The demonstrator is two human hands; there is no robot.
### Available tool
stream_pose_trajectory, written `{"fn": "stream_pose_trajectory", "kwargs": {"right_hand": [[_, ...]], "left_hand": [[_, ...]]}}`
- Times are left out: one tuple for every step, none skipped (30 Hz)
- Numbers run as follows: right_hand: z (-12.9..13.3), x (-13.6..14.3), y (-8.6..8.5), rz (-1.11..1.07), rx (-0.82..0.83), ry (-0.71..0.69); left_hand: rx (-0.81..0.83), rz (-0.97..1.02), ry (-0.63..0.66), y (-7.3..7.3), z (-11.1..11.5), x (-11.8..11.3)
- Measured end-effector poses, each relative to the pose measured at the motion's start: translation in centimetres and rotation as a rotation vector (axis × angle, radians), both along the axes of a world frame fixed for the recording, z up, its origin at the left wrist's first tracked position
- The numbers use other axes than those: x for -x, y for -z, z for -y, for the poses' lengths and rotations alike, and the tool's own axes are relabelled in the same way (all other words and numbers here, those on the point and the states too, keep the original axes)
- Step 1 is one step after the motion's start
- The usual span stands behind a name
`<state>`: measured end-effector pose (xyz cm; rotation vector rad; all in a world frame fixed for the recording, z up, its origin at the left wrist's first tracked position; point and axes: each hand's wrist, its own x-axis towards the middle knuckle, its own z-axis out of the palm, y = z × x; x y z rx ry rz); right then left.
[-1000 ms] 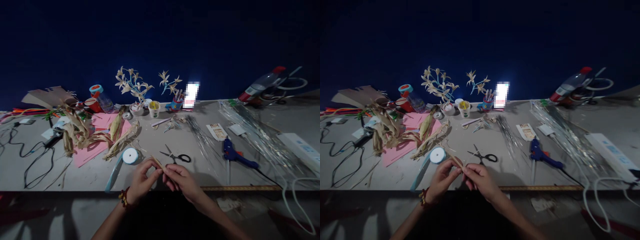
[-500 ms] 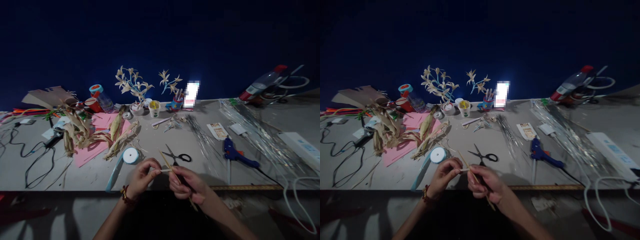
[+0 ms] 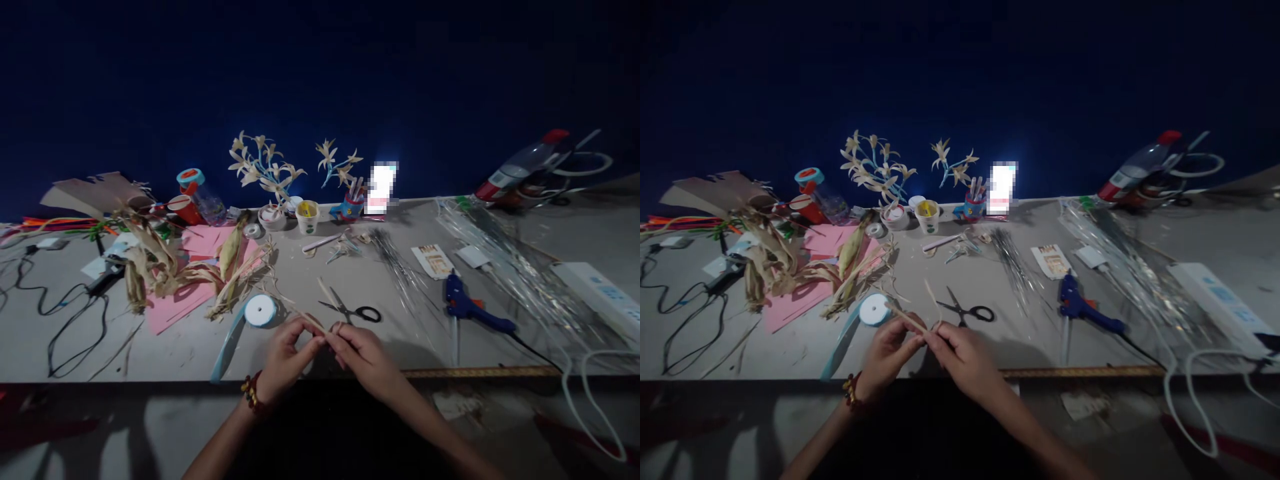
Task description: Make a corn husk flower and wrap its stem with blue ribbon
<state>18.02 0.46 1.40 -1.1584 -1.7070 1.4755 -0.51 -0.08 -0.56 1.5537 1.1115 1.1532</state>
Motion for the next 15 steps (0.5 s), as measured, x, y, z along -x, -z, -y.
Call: {"fn": "stream_pose_trajectory", "kwargs": {"right_hand": [[-0.05, 0.07, 0.09, -0.048, 0.058, -0.007], [-0.10, 0.13, 0.14, -0.111, 0.148, -0.017], [-0.13, 0.18, 0.15, -0.185, 0.259, -0.029], [-0.16, 0.21, 0.14, -0.259, 0.377, -0.037], [-0.17, 0.23, 0.10, -0.323, 0.487, -0.045], [-0.18, 0.23, 0.06, -0.377, 0.569, -0.052], [-0.19, 0.21, 0.02, -0.422, 0.623, -0.059], [-0.21, 0.16, 0.01, -0.465, 0.662, -0.070], [-0.23, 0.09, 0.02, -0.510, 0.698, -0.083], [-0.25, 0.00, 0.06, -0.555, 0.733, -0.094], [-0.28, -0.10, 0.13, -0.596, 0.767, -0.105], [-0.31, -0.20, 0.21, -0.627, 0.800, -0.120], [-0.33, -0.30, 0.30, -0.644, 0.827, -0.137], [-0.33, -0.38, 0.39, -0.649, 0.836, -0.150], [-0.32, -0.45, 0.46, -0.632, 0.818, -0.151]], "left_hand": [[-0.008, -0.001, 0.016, -0.14, 0.05, 0.01], [-0.025, 0.010, 0.032, -0.29, 0.08, 0.02], [-0.049, 0.031, 0.046, -0.41, 0.10, 0.01], [-0.070, 0.056, 0.056, -0.51, 0.11, 0.00], [-0.087, 0.082, 0.062, -0.58, 0.11, -0.03], [-0.094, 0.106, 0.064, -0.62, 0.10, -0.08], [-0.096, 0.128, 0.063, -0.63, 0.07, -0.14], [-0.093, 0.146, 0.065, -0.62, 0.03, -0.21], [-0.086, 0.164, 0.069, -0.59, -0.02, -0.29], [-0.079, 0.184, 0.074, -0.55, -0.08, -0.38], [-0.071, 0.208, 0.080, -0.49, -0.15, -0.46], [-0.058, 0.235, 0.087, -0.41, -0.21, -0.53], [-0.042, 0.264, 0.093, -0.32, -0.27, -0.59], [-0.026, 0.289, 0.096, -0.21, -0.31, -0.63], [-0.010, 0.308, 0.092, -0.09, -0.35, -0.65]]}}
